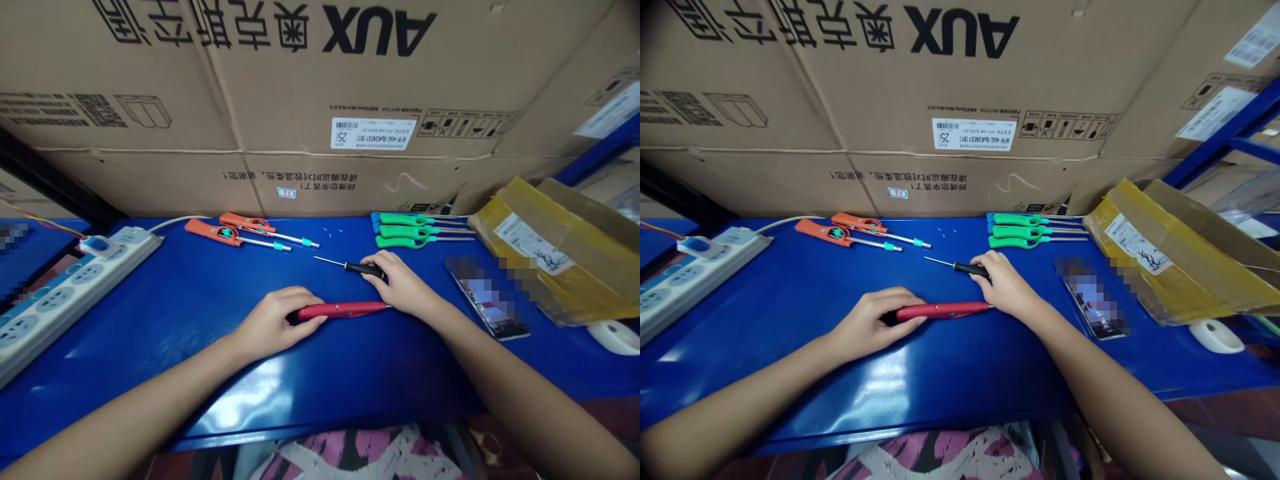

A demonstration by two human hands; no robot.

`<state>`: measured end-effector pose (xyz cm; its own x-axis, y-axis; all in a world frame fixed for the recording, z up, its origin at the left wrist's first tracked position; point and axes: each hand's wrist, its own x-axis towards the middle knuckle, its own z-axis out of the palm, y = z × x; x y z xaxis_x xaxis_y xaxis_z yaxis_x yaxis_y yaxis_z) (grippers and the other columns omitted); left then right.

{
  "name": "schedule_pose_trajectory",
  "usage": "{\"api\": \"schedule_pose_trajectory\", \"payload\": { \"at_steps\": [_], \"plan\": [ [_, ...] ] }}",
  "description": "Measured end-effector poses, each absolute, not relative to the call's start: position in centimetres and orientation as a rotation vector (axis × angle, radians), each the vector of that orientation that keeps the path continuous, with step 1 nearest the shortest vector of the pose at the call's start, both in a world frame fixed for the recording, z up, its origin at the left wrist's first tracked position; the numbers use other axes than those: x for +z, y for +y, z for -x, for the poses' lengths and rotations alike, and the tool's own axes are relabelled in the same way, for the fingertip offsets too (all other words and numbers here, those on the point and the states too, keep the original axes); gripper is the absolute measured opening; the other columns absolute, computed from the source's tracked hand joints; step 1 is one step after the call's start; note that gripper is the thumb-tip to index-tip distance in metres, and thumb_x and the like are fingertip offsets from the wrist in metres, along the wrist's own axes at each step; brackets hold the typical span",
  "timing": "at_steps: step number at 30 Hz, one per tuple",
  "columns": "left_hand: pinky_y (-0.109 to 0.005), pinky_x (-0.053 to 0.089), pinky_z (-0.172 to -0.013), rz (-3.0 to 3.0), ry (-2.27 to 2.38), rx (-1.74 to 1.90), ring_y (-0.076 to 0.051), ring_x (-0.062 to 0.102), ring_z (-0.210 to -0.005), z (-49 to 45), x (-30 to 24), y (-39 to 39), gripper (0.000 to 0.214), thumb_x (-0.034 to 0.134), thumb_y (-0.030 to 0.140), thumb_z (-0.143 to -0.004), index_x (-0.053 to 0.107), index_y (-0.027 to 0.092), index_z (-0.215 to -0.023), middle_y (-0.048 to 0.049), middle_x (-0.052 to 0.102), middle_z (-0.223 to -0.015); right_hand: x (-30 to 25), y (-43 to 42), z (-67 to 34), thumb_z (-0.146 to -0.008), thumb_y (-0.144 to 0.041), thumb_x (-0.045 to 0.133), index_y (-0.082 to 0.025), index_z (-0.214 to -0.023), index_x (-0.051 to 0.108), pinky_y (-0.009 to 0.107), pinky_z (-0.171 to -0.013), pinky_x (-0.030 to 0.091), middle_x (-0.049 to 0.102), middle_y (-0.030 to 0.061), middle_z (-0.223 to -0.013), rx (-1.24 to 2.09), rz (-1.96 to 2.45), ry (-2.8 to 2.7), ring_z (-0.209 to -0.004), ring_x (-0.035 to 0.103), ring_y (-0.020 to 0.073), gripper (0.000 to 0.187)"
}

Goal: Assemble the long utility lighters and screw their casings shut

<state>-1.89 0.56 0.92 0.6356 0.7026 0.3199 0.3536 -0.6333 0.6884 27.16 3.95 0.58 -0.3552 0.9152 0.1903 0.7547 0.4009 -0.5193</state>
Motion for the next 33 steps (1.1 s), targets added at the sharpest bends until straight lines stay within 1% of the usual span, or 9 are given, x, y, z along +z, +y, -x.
{"api": "schedule_pose_trajectory", "payload": {
  "at_steps": [2,6,10,13,16,20,23,28,33],
  "plan": [
    [-0.026,0.051,-0.078,-2.246,0.830,0.765,-0.016,0.065,-0.085,1.9,1.0,0.6,0.019,0.064,0.031,-0.096,0.074,0.018,-0.106,-0.0058,0.072,-0.094,0.6,4.0,-27.3,-0.096,-0.026,0.051,-0.018,-0.107,0.061,0.044,-0.098,0.047,0.064,0.0127,-0.110,0.447,1.442,-2.226,-0.108,0.059,0.0281,0.016],
    [-0.025,0.046,-0.064,-2.138,0.917,0.678,-0.014,0.061,-0.069,2.0,1.5,0.7,0.024,0.062,0.035,-0.097,0.075,0.016,-0.093,-0.0044,0.068,-0.081,0.8,4.2,-27.7,-0.096,-0.026,0.050,-0.016,-0.108,0.059,0.041,-0.092,0.049,0.066,0.0148,-0.110,0.398,1.568,-2.115,-0.103,0.063,0.0288,0.018],
    [-0.026,0.047,-0.065,-2.093,1.009,0.660,-0.015,0.062,-0.070,2.1,1.5,0.9,0.028,0.060,0.039,-0.097,0.075,0.017,-0.091,-0.0043,0.069,-0.082,0.9,4.5,-27.9,-0.093,-0.026,0.052,-0.016,-0.104,0.060,0.038,-0.081,0.050,0.071,0.0148,-0.103,0.400,1.710,-2.022,-0.092,0.068,0.0288,0.017],
    [-0.028,0.050,-0.076,-2.171,1.038,0.642,-0.017,0.067,-0.084,2.1,1.0,1.0,0.027,0.057,0.039,-0.100,0.074,0.020,-0.107,-0.0054,0.073,-0.097,0.9,4.7,-27.9,-0.092,-0.027,0.054,-0.017,-0.100,0.062,0.036,-0.078,0.049,0.072,0.0138,-0.100,0.400,1.726,-2.001,-0.089,0.069,0.0281,0.015],
    [-0.033,0.051,-0.090,-2.257,1.056,0.631,-0.020,0.066,-0.100,2.2,0.6,1.1,0.034,0.054,0.039,-0.101,0.065,0.022,-0.130,-0.0078,0.070,-0.115,0.7,4.9,-27.9,-0.091,-0.028,0.054,-0.017,-0.099,0.063,0.034,-0.077,0.049,0.074,0.0132,-0.099,0.398,1.732,-1.971,-0.088,0.069,0.0273,0.016],
    [-0.032,0.054,-0.081,-2.283,1.076,0.631,-0.018,0.064,-0.090,2.5,0.5,1.0,0.048,0.062,0.045,-0.096,0.057,0.022,-0.138,-0.0079,0.063,-0.112,0.6,5.1,-27.9,-0.089,-0.029,0.056,-0.017,-0.095,0.063,0.033,-0.075,0.050,0.074,0.0122,-0.096,0.400,1.731,-1.935,-0.084,0.069,0.0257,0.015],
    [-0.030,0.054,-0.077,-2.306,1.057,0.651,-0.017,0.061,-0.083,2.6,1.0,1.0,0.051,0.070,0.038,-0.089,0.058,0.020,-0.135,-0.0061,0.062,-0.105,0.7,5.0,-27.7,-0.088,-0.031,0.055,-0.018,-0.093,0.064,0.033,-0.073,0.050,0.074,0.0119,-0.095,0.391,1.719,-1.910,-0.083,0.069,0.0250,0.016],
    [-0.031,0.054,-0.080,-2.296,0.992,0.668,-0.017,0.062,-0.084,2.6,1.2,1.1,0.041,0.072,0.021,-0.081,0.065,0.016,-0.122,-0.0054,0.066,-0.101,1.7,4.5,-27.2,-0.087,-0.037,0.056,-0.018,-0.093,0.066,0.031,-0.066,0.048,0.072,0.0082,-0.086,0.350,1.644,-1.753,-0.070,0.065,0.0206,0.022],
    [-0.034,0.054,-0.088,-2.259,0.888,0.679,-0.018,0.065,-0.095,2.4,0.7,1.2,0.032,0.071,0.031,-0.091,0.071,0.019,-0.121,-0.0070,0.068,-0.106,3.3,3.3,-26.7,-0.084,-0.038,0.062,-0.018,-0.092,0.068,0.026,-0.051,0.039,0.063,0.0001,-0.066,0.391,1.497,-1.569,-0.051,0.048,0.0130,0.022]
  ]
}}
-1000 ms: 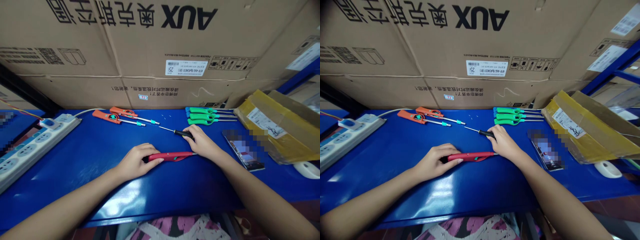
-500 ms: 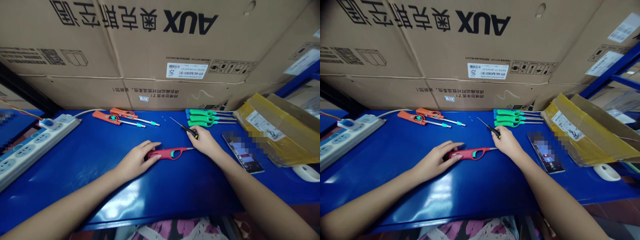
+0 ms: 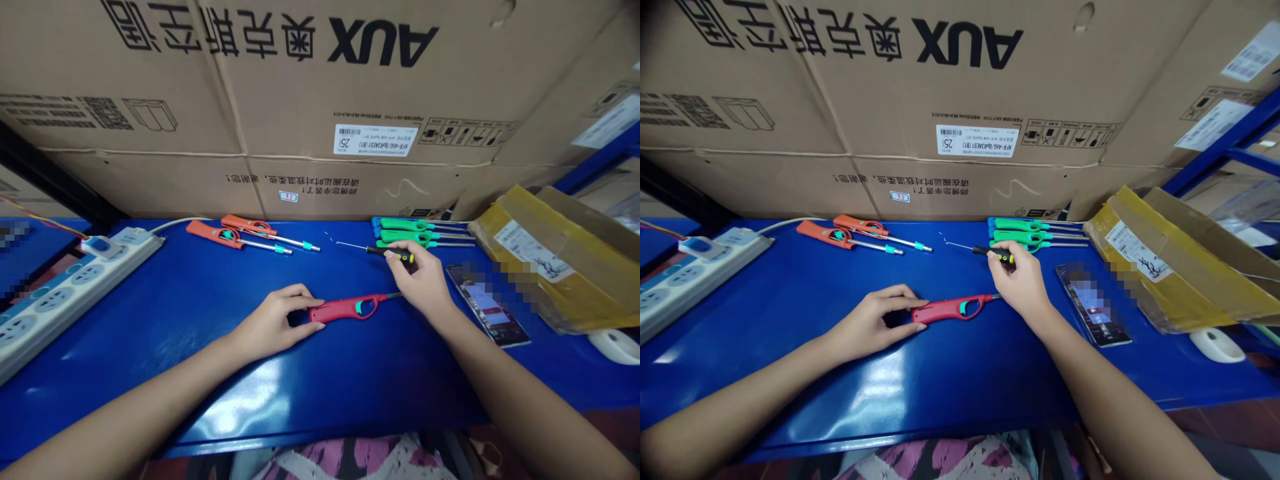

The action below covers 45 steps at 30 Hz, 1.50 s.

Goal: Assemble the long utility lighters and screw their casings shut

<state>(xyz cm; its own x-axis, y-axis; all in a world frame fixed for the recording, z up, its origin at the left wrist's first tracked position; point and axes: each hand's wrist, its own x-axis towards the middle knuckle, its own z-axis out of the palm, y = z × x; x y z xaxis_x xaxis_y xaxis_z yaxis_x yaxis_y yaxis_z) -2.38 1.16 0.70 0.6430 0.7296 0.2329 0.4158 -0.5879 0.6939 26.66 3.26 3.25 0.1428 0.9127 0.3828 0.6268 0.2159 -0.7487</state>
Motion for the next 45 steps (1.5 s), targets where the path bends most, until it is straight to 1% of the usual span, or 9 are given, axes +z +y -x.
{"api": "schedule_pose_trajectory", "payload": {
  "at_steps": [5,10,15,17,20,23,27,35,45],
  "plan": [
    [-0.043,0.049,-0.092,-2.389,0.929,0.645,-0.023,0.063,-0.097,2.0,0.4,1.0,0.036,0.071,0.038,-0.092,0.071,0.022,-0.125,-0.0076,0.068,-0.104,4.9,2.0,-26.0,-0.085,-0.033,0.063,-0.018,-0.090,0.068,0.025,-0.047,0.034,0.054,-0.0038,-0.060,0.540,1.320,-1.455,-0.048,0.043,0.0102,0.017],
    [-0.041,0.047,-0.090,-2.432,0.955,0.638,-0.024,0.061,-0.101,1.5,0.0,0.8,0.041,0.068,0.041,-0.094,0.067,0.024,-0.131,-0.0084,0.068,-0.110,6.8,0.7,-25.0,-0.085,-0.031,0.064,-0.018,-0.087,0.070,0.024,-0.045,0.031,0.055,-0.0039,-0.059,0.606,1.225,-1.492,-0.046,0.042,0.0088,0.014],
    [-0.043,0.047,-0.095,-2.382,0.963,0.648,-0.026,0.061,-0.108,1.1,0.2,0.8,0.045,0.072,0.050,-0.089,0.068,0.027,-0.128,-0.0085,0.069,-0.116,8.6,0.2,-23.3,-0.081,-0.029,0.071,-0.021,-0.078,0.071,0.025,-0.050,0.044,0.068,0.0009,-0.072,0.564,1.088,-1.552,-0.057,0.056,0.0123,0.009],
    [-0.044,0.048,-0.096,-2.316,0.976,0.700,-0.026,0.061,-0.109,1.1,0.4,0.8,0.046,0.073,0.050,-0.088,0.069,0.027,-0.127,-0.0083,0.070,-0.117,9.0,0.4,-22.6,-0.081,-0.032,0.073,-0.021,-0.074,0.070,0.025,-0.049,0.045,0.070,0.0022,-0.074,0.597,1.034,-1.495,-0.059,0.058,0.0130,0.013],
    [-0.039,0.052,-0.091,-2.135,1.022,0.870,-0.023,0.065,-0.102,1.4,0.8,0.9,0.041,0.075,0.045,-0.087,0.071,0.024,-0.122,-0.0078,0.073,-0.111,8.8,0.7,-21.7,-0.082,-0.039,0.075,-0.020,-0.074,0.069,0.023,-0.041,0.038,0.065,0.0007,-0.068,0.687,0.993,-1.369,-0.048,0.050,0.0090,0.021],
    [-0.033,0.054,-0.081,-1.937,1.032,0.971,-0.020,0.068,-0.090,1.7,1.2,1.1,0.039,0.077,0.040,-0.086,0.073,0.021,-0.119,-0.0073,0.076,-0.105,7.3,1.0,-21.4,-0.084,-0.042,0.075,-0.019,-0.078,0.070,0.022,-0.037,0.032,0.053,-0.0048,-0.055,0.769,0.951,-1.205,-0.039,0.040,0.0060,0.024],
    [-0.031,0.055,-0.079,-1.727,1.018,1.002,-0.020,0.070,-0.089,1.8,1.7,1.2,0.035,0.078,0.037,-0.083,0.075,0.017,-0.111,-0.0083,0.079,-0.100,5.2,1.4,-21.5,-0.085,-0.041,0.074,-0.018,-0.079,0.070,0.022,-0.036,0.032,0.048,-0.0071,-0.053,0.872,0.891,-1.021,-0.036,0.040,0.0052,0.025],
    [-0.031,0.055,-0.078,-1.637,1.110,1.030,-0.019,0.071,-0.083,1.8,1.3,1.3,0.023,0.076,0.039,-0.085,0.079,0.018,-0.094,-0.0064,0.080,-0.093,4.4,1.7,-21.6,-0.085,-0.046,0.073,-0.019,-0.081,0.068,0.023,-0.037,0.035,0.050,-0.0066,-0.055,0.971,0.954,-1.019,-0.038,0.042,0.0063,0.028],
    [-0.029,0.052,-0.071,-1.836,1.087,1.064,-0.016,0.066,-0.075,2.0,1.6,1.3,0.018,0.075,0.036,-0.087,0.080,0.019,-0.090,-0.0050,0.077,-0.084,4.1,1.5,-21.9,-0.089,-0.043,0.070,-0.020,-0.084,0.069,0.023,-0.039,0.035,0.048,-0.0072,-0.053,0.929,0.943,-1.136,-0.039,0.042,0.0068,0.024]
  ]
}}
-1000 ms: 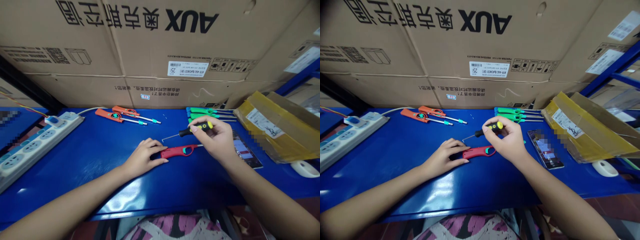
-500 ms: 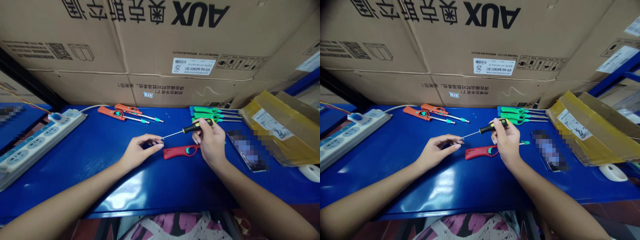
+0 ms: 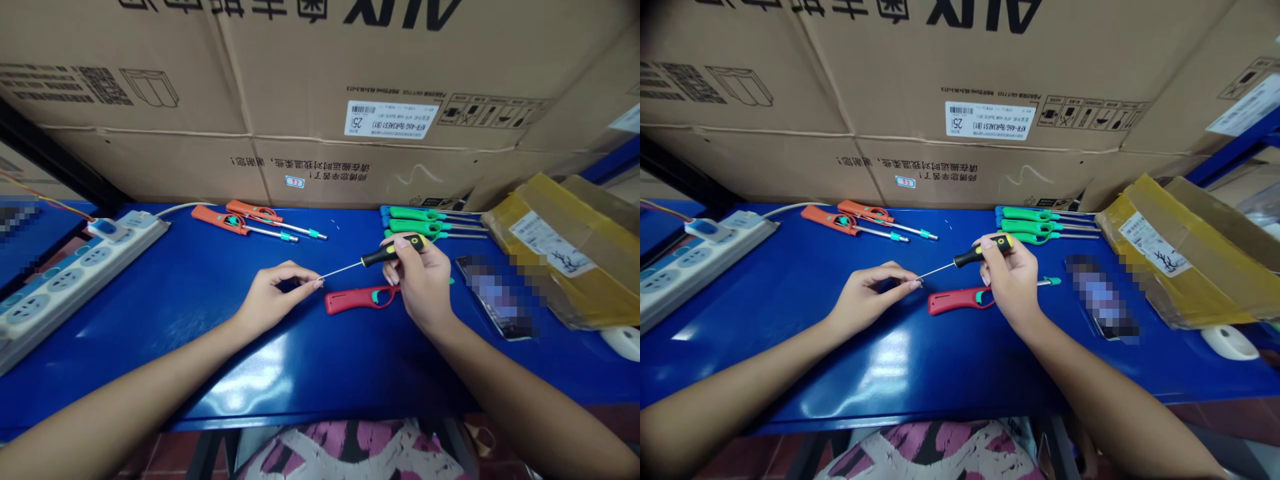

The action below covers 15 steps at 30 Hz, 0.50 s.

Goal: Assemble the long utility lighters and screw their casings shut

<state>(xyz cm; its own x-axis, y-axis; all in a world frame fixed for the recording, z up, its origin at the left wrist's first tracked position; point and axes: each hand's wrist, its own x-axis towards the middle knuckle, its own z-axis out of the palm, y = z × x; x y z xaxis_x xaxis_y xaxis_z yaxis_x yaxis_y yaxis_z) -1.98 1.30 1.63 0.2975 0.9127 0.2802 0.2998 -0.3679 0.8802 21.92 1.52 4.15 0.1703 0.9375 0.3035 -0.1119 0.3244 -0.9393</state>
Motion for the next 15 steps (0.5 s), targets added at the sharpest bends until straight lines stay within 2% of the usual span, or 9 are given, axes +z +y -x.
{"api": "schedule_pose_trajectory", "payload": {
  "at_steps": [6,15],
  "plan": [
    [-0.029,0.053,-0.073,-1.981,1.055,1.084,-0.016,0.068,-0.076,2.08,1.56,1.37,0.014,0.073,0.032,-0.089,0.079,0.020,-0.089,-0.0047,0.077,-0.084,4.47,1.07,-21.99,-0.091,-0.042,0.069,-0.020,-0.086,0.069,0.023,-0.040,0.036,0.047,-0.0070,-0.053,0.868,0.940,-1.227,-0.040,0.044,0.0077,0.023],
    [-0.032,0.055,-0.079,-2.020,1.046,1.043,-0.018,0.069,-0.080,2.12,1.53,1.50,0.018,0.069,0.035,-0.093,0.079,0.020,-0.091,-0.0054,0.079,-0.088,4.94,0.58,-22.12,-0.092,-0.043,0.065,-0.022,-0.085,0.066,0.025,-0.041,0.036,0.054,-0.0046,-0.059,0.800,1.000,-1.309,-0.043,0.046,0.0090,0.022]
  ]
}}
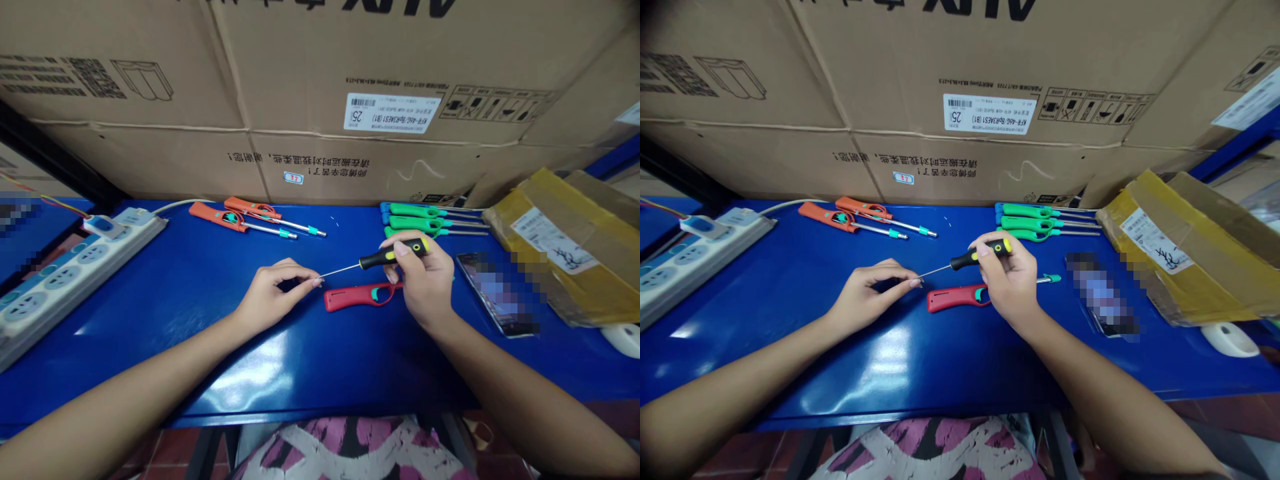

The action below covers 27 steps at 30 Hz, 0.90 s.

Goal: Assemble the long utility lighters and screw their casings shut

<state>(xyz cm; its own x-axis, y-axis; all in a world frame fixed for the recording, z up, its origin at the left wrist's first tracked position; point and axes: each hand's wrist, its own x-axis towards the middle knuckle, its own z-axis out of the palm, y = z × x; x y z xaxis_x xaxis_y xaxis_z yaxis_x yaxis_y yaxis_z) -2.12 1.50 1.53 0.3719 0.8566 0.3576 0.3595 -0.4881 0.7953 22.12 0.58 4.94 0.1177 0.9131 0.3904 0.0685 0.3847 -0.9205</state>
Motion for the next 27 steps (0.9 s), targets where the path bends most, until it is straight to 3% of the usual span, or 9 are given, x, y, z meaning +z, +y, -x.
{"api": "schedule_pose_trajectory", "payload": {
  "at_steps": [13,20,27],
  "plan": [
    [-0.030,0.054,-0.080,-2.007,1.026,1.007,-0.017,0.070,-0.082,2.08,1.07,1.57,0.016,0.066,0.030,-0.095,0.078,0.020,-0.094,-0.0049,0.078,-0.090,4.69,0.32,-22.27,-0.093,-0.036,0.062,-0.021,-0.089,0.067,0.027,-0.049,0.040,0.063,0.0005,-0.077,0.682,0.978,-1.392,-0.053,0.051,0.0106,0.017],
    [-0.029,0.054,-0.079,-2.024,1.004,1.005,-0.017,0.070,-0.082,2.05,1.21,1.56,0.015,0.067,0.029,-0.095,0.079,0.019,-0.094,-0.0049,0.078,-0.090,4.75,0.41,-22.32,-0.094,-0.034,0.061,-0.021,-0.088,0.067,0.025,-0.045,0.038,0.058,-0.0035,-0.067,0.730,0.932,-1.401,-0.045,0.048,0.0088,0.016],
    [-0.028,0.054,-0.077,-2.147,0.933,1.080,-0.015,0.069,-0.078,2.09,1.27,1.60,0.010,0.069,0.023,-0.094,0.078,0.019,-0.092,-0.0037,0.079,-0.088,4.36,0.60,-22.69,-0.094,-0.033,0.062,-0.020,-0.086,0.067,0.024,-0.041,0.041,0.065,0.0001,-0.078,0.613,0.857,-1.449,-0.046,0.052,0.0084,0.016]
  ]
}}
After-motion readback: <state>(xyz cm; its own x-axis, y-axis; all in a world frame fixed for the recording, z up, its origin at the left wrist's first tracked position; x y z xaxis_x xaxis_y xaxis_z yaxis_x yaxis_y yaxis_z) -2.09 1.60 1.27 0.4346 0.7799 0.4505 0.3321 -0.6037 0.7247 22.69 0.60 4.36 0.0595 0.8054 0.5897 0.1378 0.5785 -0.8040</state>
